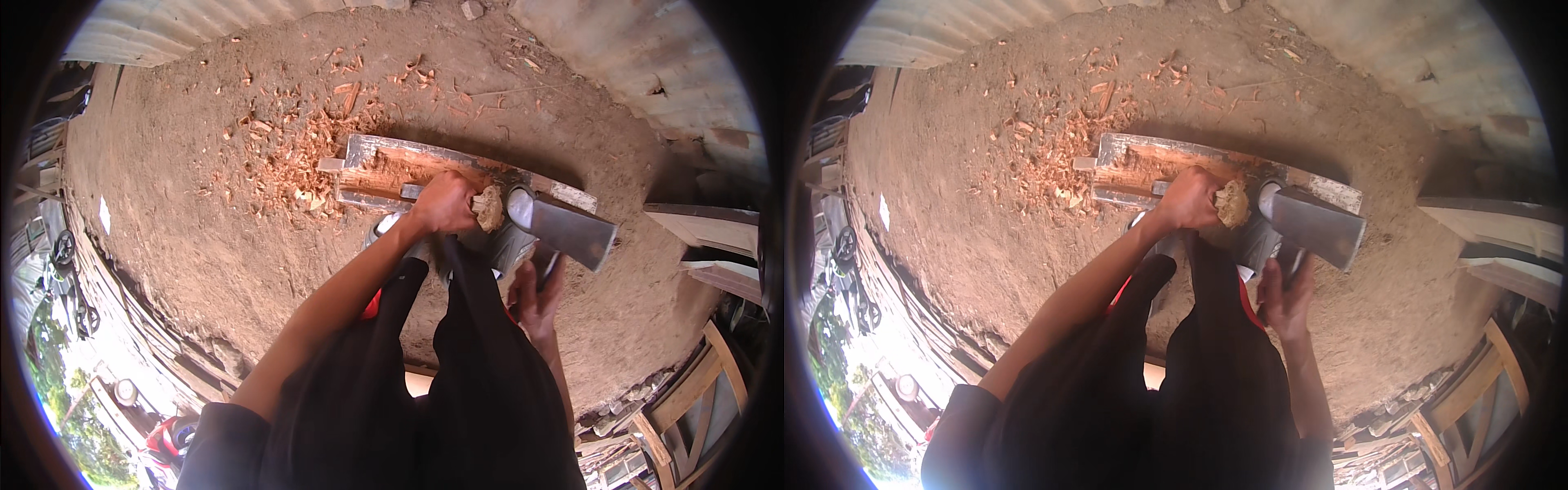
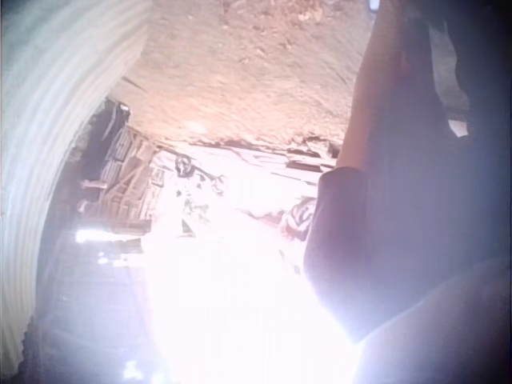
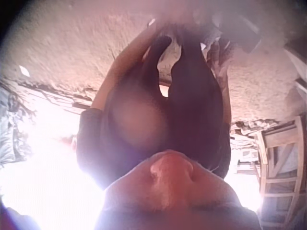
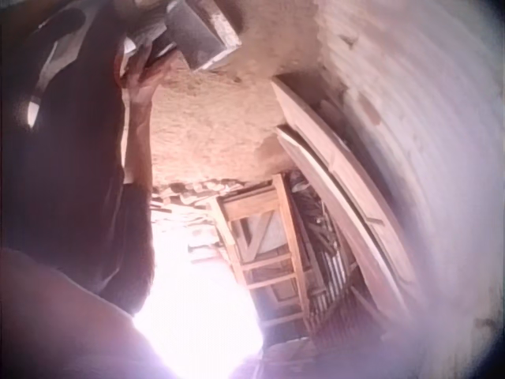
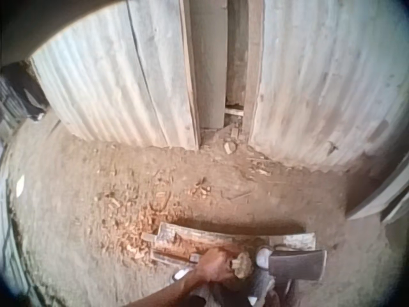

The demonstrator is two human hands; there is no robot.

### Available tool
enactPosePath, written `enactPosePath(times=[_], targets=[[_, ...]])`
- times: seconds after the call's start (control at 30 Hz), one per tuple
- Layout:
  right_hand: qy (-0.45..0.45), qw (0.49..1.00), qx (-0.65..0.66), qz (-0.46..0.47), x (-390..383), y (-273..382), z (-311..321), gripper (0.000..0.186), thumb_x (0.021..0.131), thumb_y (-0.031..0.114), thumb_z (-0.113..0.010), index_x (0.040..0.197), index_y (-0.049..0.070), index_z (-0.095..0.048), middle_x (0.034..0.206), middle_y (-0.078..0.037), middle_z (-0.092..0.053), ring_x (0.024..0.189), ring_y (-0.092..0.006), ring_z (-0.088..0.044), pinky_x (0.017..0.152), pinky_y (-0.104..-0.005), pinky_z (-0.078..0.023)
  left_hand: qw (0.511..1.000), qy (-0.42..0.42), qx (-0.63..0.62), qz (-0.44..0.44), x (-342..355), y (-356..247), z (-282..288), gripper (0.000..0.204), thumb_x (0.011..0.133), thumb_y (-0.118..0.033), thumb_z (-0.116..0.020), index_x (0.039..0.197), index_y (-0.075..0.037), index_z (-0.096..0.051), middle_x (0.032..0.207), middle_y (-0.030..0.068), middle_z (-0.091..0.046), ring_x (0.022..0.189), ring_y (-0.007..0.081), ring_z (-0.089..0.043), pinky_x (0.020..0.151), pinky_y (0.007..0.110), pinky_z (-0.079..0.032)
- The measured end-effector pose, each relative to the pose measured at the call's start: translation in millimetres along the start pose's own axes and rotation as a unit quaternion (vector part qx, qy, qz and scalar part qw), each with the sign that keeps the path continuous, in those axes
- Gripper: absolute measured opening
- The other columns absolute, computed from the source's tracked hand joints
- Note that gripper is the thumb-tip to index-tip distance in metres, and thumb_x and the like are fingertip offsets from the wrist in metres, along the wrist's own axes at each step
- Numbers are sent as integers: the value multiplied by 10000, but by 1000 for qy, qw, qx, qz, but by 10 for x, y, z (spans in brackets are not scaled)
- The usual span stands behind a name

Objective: The person uses a chisel and mallet to carve a rectangular wooden block placed on the ground. They repeatedly strike the chisel to remove wood shavings and occasionally clear debris from the carved area.

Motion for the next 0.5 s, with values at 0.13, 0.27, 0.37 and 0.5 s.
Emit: enactPosePath(times=[0.13,0.27,0.37,0.5], targets=[[113,987,-82,-81,150,117,130,387,1057,143,-578,1400,-6,-476,745,-60,-616,559,-96,-567,479,-277,-456,1000,-1,25,-8,-38,40,11,232,577,-150,-689,782,-40,-691,713,228,-658,723,446,-674,706,498,-568],[23,996,70,-59,31,115,36,364,1068,166,-574,1379,-2,-488,761,-48,-594,554,-92,-554,458,-273,-445,998,32,42,22,-9,79,-11,240,577,-170,-691,781,-45,-694,721,233,-662,717,445,-673,707,494,-573],[52,997,2,-60,92,38,-12,354,1071,168,-573,1350,-21,-466,756,-52,-587,536,-88,-539,448,-270,-428,999,2,41,-22,-24,110,-61,232,584,-166,-683,782,-46,-698,720,231,-664,721,446,-673,708,494,-576],[71,994,-18,-81,202,122,110,366,1064,171,-598,1344,-22,-464,709,-47,-589,506,-93,-539,440,-280,-427,998,-2,53,20,-29,50,-26,214,591,-159,-679,767,-39,-697,717,231,-661,723,447,-673,707,504,-572]])
Point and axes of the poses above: each hand's wrist, its own x-axis towards the middle knuckle, its own z-axis out of the back of the hand, y = z × x, the point moved 2 cm from there along x, towards the middle knuckle
